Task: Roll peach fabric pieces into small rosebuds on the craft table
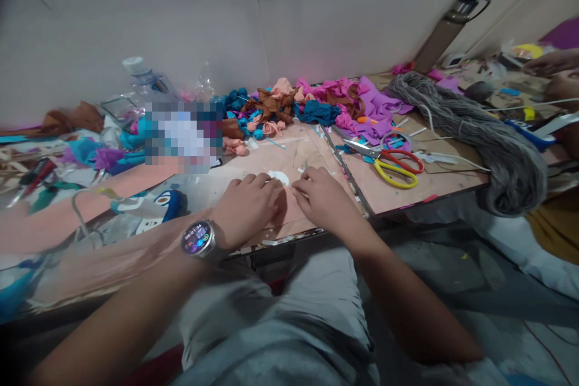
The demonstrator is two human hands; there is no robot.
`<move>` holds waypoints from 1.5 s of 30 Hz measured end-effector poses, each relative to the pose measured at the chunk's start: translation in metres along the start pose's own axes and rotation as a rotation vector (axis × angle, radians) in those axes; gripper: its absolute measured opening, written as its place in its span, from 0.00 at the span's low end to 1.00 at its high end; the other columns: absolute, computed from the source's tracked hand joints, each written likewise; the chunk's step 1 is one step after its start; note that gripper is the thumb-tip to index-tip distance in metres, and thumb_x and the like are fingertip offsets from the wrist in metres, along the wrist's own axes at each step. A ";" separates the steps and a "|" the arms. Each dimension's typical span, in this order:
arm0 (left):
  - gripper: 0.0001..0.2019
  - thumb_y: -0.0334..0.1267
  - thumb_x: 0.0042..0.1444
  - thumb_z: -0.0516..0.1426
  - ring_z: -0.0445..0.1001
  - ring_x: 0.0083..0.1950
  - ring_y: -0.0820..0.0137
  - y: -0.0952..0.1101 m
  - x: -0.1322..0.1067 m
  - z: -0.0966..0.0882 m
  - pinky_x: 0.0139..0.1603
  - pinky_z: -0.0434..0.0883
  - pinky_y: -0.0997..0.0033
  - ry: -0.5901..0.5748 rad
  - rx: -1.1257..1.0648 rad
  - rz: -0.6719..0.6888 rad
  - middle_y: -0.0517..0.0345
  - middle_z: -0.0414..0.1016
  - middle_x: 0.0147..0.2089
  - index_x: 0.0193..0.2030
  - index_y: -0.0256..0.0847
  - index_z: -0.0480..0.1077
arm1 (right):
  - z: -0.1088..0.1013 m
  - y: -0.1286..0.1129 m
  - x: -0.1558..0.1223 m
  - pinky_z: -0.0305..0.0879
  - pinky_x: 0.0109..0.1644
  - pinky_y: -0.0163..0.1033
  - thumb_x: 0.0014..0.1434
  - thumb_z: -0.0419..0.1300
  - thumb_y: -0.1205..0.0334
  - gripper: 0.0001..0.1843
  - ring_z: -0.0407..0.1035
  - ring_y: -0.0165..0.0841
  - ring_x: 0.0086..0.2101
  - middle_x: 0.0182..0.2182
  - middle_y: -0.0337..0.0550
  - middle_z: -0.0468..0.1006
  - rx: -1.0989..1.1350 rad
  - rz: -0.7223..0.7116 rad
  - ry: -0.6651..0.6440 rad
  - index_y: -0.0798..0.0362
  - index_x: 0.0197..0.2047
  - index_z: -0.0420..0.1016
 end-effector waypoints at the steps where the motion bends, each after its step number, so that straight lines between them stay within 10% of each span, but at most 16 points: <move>1: 0.12 0.38 0.63 0.56 0.69 0.51 0.52 0.000 -0.001 0.000 0.47 0.66 0.51 0.006 0.008 -0.011 0.46 0.73 0.52 0.51 0.39 0.69 | 0.001 0.000 0.003 0.67 0.51 0.47 0.68 0.57 0.64 0.12 0.69 0.42 0.44 0.41 0.51 0.76 0.006 0.014 0.009 0.53 0.47 0.81; 15: 0.21 0.48 0.63 0.56 0.71 0.52 0.53 -0.003 -0.011 -0.001 0.50 0.65 0.55 -0.005 -0.086 -0.107 0.44 0.73 0.54 0.59 0.41 0.66 | 0.018 -0.003 0.006 0.65 0.45 0.40 0.64 0.61 0.65 0.05 0.71 0.37 0.40 0.36 0.45 0.78 0.181 0.159 0.073 0.52 0.37 0.79; 25: 0.12 0.43 0.65 0.54 0.75 0.37 0.65 -0.041 0.023 -0.023 0.35 0.63 0.68 -0.070 -0.474 -0.010 0.52 0.81 0.38 0.40 0.40 0.77 | -0.001 -0.007 0.013 0.66 0.39 0.36 0.65 0.61 0.54 0.15 0.74 0.34 0.36 0.38 0.44 0.83 0.560 0.206 0.072 0.52 0.51 0.79; 35: 0.18 0.49 0.67 0.51 0.73 0.38 0.66 -0.080 0.033 -0.011 0.39 0.67 0.69 0.144 -0.940 -0.035 0.54 0.77 0.37 0.39 0.36 0.75 | -0.015 0.002 0.082 0.61 0.33 0.35 0.62 0.62 0.58 0.11 0.71 0.31 0.30 0.31 0.42 0.83 0.537 0.088 -0.019 0.55 0.38 0.84; 45: 0.13 0.45 0.63 0.58 0.74 0.39 0.68 -0.083 0.033 0.000 0.42 0.68 0.69 0.269 -1.044 -0.080 0.55 0.79 0.36 0.37 0.37 0.77 | 0.004 0.001 0.078 0.60 0.31 0.35 0.63 0.60 0.57 0.13 0.69 0.31 0.28 0.27 0.42 0.80 0.587 0.113 0.037 0.55 0.34 0.82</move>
Point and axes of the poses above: each hand's wrist, its own x-axis towards the middle knuckle, its own z-axis out of the palm, y = z × x, the point moved 4 cm from there along x, towards the middle knuckle
